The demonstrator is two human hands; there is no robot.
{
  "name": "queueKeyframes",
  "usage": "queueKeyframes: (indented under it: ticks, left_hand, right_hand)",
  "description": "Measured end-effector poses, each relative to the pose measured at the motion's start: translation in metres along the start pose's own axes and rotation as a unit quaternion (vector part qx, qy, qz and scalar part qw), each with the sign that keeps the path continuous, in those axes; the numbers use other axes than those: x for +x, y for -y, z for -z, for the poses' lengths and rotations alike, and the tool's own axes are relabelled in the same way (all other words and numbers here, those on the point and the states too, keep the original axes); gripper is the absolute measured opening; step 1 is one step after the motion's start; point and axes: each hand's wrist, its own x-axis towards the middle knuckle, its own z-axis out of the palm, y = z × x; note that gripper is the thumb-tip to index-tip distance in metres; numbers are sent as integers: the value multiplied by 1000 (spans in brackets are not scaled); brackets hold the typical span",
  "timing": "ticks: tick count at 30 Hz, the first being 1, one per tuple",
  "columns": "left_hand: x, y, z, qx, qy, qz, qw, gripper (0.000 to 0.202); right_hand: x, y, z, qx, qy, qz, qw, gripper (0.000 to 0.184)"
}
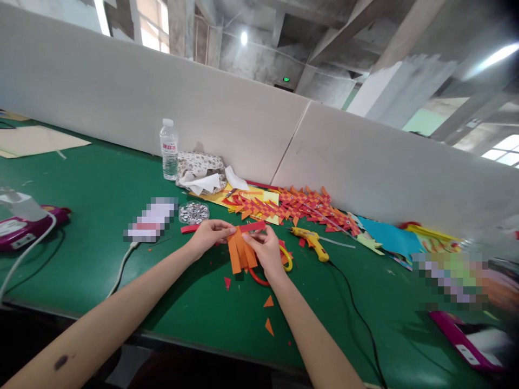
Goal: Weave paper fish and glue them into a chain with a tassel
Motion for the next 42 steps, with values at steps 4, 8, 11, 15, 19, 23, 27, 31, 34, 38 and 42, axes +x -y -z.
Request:
queueKeyframes:
  ticks: [4, 8, 11, 15, 19, 23, 27, 31, 34, 38, 42]
  left_hand:
    - [0, 1, 1, 0, 24, 2, 1000, 30]
    - [-1, 1, -2, 7, 53, 11, 999, 29]
    - [-3, -1, -3, 21, 57, 18, 998, 31]
    - [-6, -4, -5, 45, 63, 13, 997, 37]
    - [-6, -3, -5, 47, 64, -9, 997, 35]
    - [-5, -1, -4, 70, 63, -11, 995, 33]
    - [-4, 0, -3, 77, 67, -8, 995, 33]
    - [-4, 2, -4, 64, 81, -6, 995, 29]
    - [-3, 2, -4, 58, 87, -1, 995, 24]
    - [4, -5, 8, -103, -27, 9, 994, 22]
    - [18, -21, 38, -220, -144, -44, 964, 10]
  right_hand:
    - [0, 1, -1, 31, -8, 0, 999, 41]
    - [1, 2, 1, 69, -43, 7, 997, 43]
    - [2, 2, 3, 77, -53, 8, 996, 44]
    - [2, 2, 3, 78, -49, 10, 996, 46]
    - [1, 0, 2, 73, -37, 23, 996, 44]
    - [-1, -2, 0, 60, -23, 29, 997, 42]
    - [-2, -1, -1, 47, -27, 24, 998, 44]
    - [-4, 1, -2, 55, -15, 22, 998, 43]
    - [-4, 2, -3, 58, -12, 24, 998, 42]
    - [-2, 4, -5, 60, -31, 19, 998, 37]
    - [-3, 4, -6, 44, -14, 21, 999, 30]
